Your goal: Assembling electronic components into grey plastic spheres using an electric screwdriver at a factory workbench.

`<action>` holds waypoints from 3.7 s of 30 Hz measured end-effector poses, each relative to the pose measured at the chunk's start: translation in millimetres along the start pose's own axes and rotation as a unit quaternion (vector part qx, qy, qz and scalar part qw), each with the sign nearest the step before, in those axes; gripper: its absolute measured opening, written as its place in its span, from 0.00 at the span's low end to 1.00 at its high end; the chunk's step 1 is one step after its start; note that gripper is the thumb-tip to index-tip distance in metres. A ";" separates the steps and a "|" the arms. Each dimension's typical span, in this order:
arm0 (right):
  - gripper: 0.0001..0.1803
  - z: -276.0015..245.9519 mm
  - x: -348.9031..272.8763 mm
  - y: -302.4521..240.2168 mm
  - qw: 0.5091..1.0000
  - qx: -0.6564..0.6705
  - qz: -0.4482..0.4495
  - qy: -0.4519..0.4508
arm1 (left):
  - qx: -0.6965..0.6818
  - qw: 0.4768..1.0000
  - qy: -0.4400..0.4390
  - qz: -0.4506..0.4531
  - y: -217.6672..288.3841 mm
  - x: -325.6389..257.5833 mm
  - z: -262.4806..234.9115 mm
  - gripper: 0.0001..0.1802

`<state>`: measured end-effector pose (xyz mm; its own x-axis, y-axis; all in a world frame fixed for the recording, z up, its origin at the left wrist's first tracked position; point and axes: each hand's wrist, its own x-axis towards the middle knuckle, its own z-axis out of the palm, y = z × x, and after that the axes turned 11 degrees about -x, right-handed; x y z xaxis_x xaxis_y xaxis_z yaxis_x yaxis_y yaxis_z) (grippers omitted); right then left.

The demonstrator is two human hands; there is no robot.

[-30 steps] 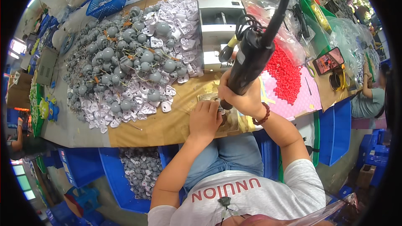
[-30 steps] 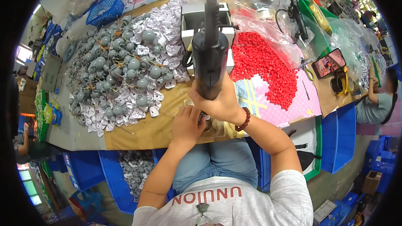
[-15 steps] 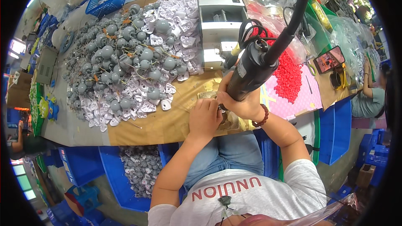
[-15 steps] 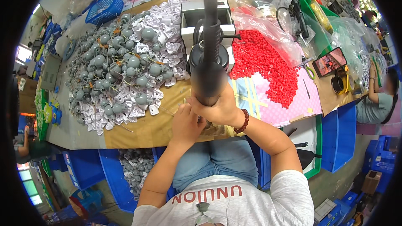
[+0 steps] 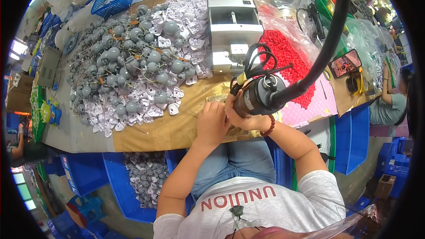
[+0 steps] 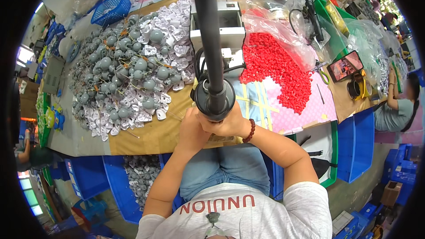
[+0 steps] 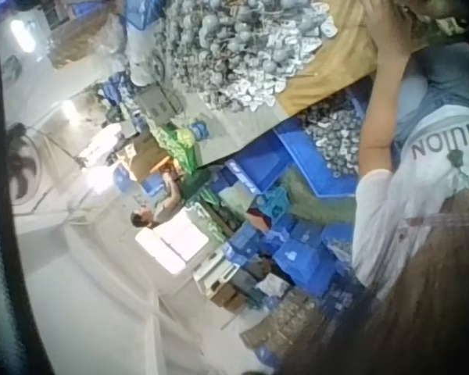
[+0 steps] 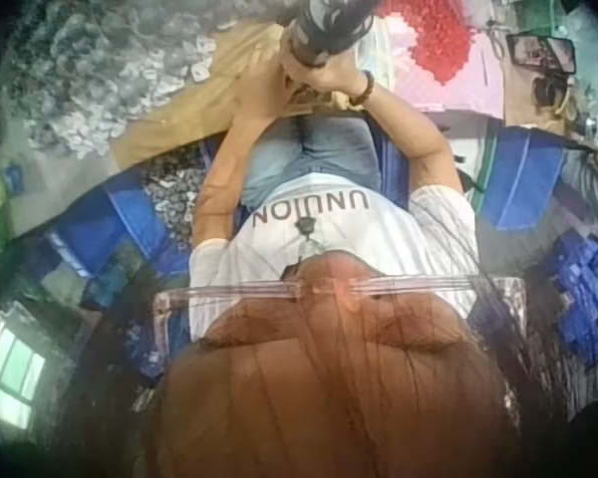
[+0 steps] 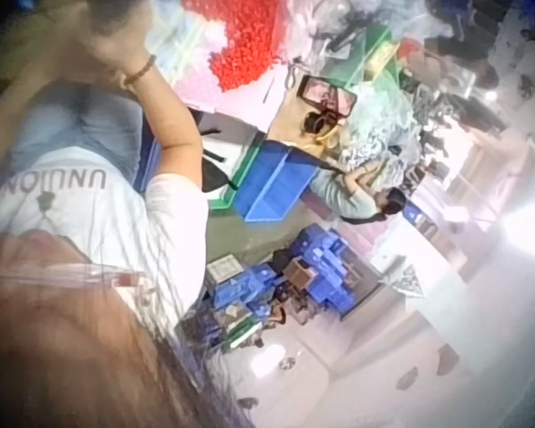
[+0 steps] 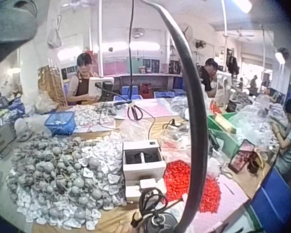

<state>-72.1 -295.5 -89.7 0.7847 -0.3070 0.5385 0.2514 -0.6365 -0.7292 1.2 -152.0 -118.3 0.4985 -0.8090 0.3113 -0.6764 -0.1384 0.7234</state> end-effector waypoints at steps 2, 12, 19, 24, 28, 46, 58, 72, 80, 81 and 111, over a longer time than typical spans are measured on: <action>0.10 -0.5 0.0 -3.8 0.997 0.065 0.042 -0.009 | 0.007 1.000 0.001 -0.001 -0.1 -0.5 0.0 0.15; 0.03 -30.7 46.0 -11.3 0.942 0.169 0.240 0.161 | -0.021 0.999 0.030 -0.023 6.0 -2.2 -2.9 0.25; 0.22 -62.7 20.6 57.6 0.950 -0.144 0.140 0.240 | -0.053 0.998 0.038 0.021 -0.5 -10.7 3.0 0.22; 0.18 -31.4 -18.1 17.8 0.985 -0.171 0.012 -0.023 | -0.059 0.997 0.043 0.026 -0.2 -11.7 2.2 0.20; 0.09 -6.3 -31.0 29.8 0.992 -0.083 0.090 -0.029 | -0.052 0.997 0.039 0.033 0.2 -9.5 1.6 0.20; 0.10 4.2 -18.5 34.9 0.911 0.217 0.348 -0.044 | -0.052 0.996 0.061 0.047 5.2 -15.7 -1.1 0.21; 0.14 -57.6 -49.3 52.9 0.888 0.214 0.324 -0.247 | 0.295 0.895 -0.193 -0.274 -24.0 -177.1 -161.2 0.13; 0.09 -97.6 -57.0 46.7 0.954 -0.130 0.175 -0.207 | 0.287 0.958 0.008 -0.006 -75.4 -40.7 -83.3 0.22; 0.06 -141.2 -16.9 105.7 0.893 -0.426 0.087 -0.119 | 0.214 0.972 0.034 -0.088 -72.0 -48.6 -79.6 0.20; 0.06 -135.2 -12.6 104.7 0.890 -0.426 0.089 -0.137 | 0.207 0.973 0.041 -0.090 -73.4 -50.5 -79.6 0.20; 0.07 -78.8 -39.8 40.3 0.952 0.117 0.261 -0.109 | 0.007 0.999 0.050 -0.019 9.9 -14.6 1.3 0.11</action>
<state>-137.8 -364.7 -107.3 0.9299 -0.3678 -0.0046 -0.1052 -0.2540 -0.9615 -13.4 -142.3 -116.5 0.5748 -0.7420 0.3450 -0.6636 -0.1760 0.7271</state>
